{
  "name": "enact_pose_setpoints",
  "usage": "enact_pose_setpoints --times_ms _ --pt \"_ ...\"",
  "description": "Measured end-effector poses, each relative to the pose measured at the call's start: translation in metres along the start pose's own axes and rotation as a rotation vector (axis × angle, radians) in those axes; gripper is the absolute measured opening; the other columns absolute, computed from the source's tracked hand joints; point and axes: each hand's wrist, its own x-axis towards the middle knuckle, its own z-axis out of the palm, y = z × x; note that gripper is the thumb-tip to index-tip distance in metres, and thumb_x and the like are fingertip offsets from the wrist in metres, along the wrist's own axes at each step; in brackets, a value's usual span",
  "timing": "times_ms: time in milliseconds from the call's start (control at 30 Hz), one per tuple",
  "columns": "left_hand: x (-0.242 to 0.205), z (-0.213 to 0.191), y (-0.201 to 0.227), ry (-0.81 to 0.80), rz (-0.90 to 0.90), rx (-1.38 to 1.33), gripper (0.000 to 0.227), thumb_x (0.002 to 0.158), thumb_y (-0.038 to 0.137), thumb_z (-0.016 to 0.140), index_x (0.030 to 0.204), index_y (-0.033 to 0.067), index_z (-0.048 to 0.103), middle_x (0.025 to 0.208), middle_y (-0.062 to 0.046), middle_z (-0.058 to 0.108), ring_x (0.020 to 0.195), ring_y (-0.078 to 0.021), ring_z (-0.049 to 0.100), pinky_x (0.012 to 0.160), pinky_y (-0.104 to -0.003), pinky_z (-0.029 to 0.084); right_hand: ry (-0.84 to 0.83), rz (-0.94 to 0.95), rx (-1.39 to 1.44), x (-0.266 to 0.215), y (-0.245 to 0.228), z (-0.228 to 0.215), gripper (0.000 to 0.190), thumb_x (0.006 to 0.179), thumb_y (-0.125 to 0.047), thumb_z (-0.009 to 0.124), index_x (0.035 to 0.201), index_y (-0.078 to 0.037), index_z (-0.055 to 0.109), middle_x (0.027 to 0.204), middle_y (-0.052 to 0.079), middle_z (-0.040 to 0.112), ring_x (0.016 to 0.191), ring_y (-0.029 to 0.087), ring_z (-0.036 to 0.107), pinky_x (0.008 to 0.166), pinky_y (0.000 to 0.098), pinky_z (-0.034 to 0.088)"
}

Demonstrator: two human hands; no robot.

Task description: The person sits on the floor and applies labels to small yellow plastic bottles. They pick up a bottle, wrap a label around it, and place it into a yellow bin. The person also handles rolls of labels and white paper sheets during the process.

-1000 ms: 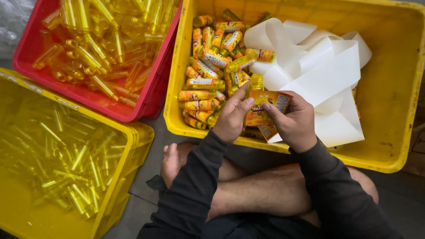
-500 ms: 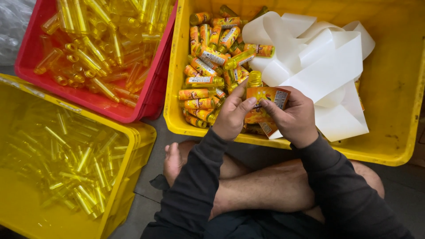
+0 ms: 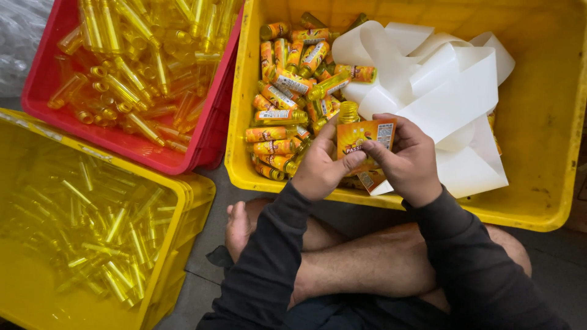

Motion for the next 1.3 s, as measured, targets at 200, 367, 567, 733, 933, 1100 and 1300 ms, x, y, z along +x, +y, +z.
enact_pose_setpoints --times_ms 200,367,567,733,933,1100,1300 --pt "-0.007 -0.008 -0.015 -0.055 -0.043 -0.046 0.102 0.089 -0.005 0.074 0.166 0.0070 0.009 0.143 -0.022 0.054 0.127 -0.0266 0.057 0.108 -0.048 0.050 -0.008 0.045 0.047 0.004 0.013 -0.010 0.049 0.094 -0.009 0.074 0.138 0.004 0.055 0.099 0.023 0.073 0.083 0.024 0.073 0.074 0.0373 0.061" --pt "-0.006 -0.007 -0.014 -0.086 -0.071 -0.103 0.107 0.088 -0.008 0.073 0.166 0.0109 0.004 0.147 -0.022 0.051 0.130 -0.0297 0.056 0.110 -0.049 0.049 -0.002 0.062 0.062 0.004 0.011 -0.013 0.051 0.094 -0.008 0.075 0.138 0.004 0.055 0.095 0.023 0.073 0.082 0.024 0.073 0.074 0.0359 0.060" --pt "-0.002 0.001 -0.001 -0.082 -0.042 -0.024 0.092 0.093 0.001 0.071 0.164 0.0108 0.014 0.142 -0.018 0.054 0.127 -0.0289 0.057 0.112 -0.048 0.048 -0.007 0.064 0.069 0.004 0.012 -0.013 0.052 0.092 -0.009 0.076 0.138 0.005 0.055 0.093 0.024 0.072 0.081 0.026 0.074 0.076 0.0371 0.060" --pt "0.004 0.007 -0.001 -0.030 -0.034 -0.089 0.062 0.104 0.016 0.059 0.158 0.0139 0.029 0.128 -0.013 0.061 0.100 -0.0187 0.064 0.106 -0.040 0.054 -0.021 0.065 0.068 0.003 0.016 -0.012 0.051 0.091 -0.008 0.077 0.136 0.005 0.056 0.094 0.025 0.073 0.081 0.027 0.074 0.078 0.0383 0.060" --pt "0.012 0.008 0.007 0.105 -0.102 -0.115 0.068 0.098 0.075 0.026 0.115 0.0120 0.045 0.100 -0.011 0.048 0.107 -0.0315 0.057 0.108 -0.060 0.041 -0.018 0.053 0.060 0.002 0.020 -0.008 0.055 0.088 -0.008 0.081 0.136 0.004 0.058 0.087 0.019 0.073 0.078 0.020 0.072 0.076 0.0334 0.059" --pt "0.003 0.000 -0.014 0.080 -0.251 -0.784 0.079 0.087 -0.012 0.035 0.160 0.0169 0.031 0.144 -0.014 0.054 0.114 -0.0231 0.059 0.097 -0.033 0.047 0.009 0.054 0.052 0.005 0.017 -0.011 0.052 0.091 -0.008 0.078 0.137 0.004 0.057 0.087 0.018 0.073 0.078 0.021 0.072 0.077 0.0346 0.059" --pt "-0.009 0.003 -0.019 -0.054 -0.034 -0.270 0.095 0.089 -0.008 0.069 0.164 0.0179 0.016 0.157 -0.020 0.039 0.137 -0.0309 0.049 0.115 -0.048 0.040 0.022 0.095 0.074 0.006 0.019 -0.018 0.051 0.094 -0.009 0.076 0.139 0.003 0.056 0.089 0.019 0.071 0.080 0.023 0.072 0.074 0.0343 0.059"
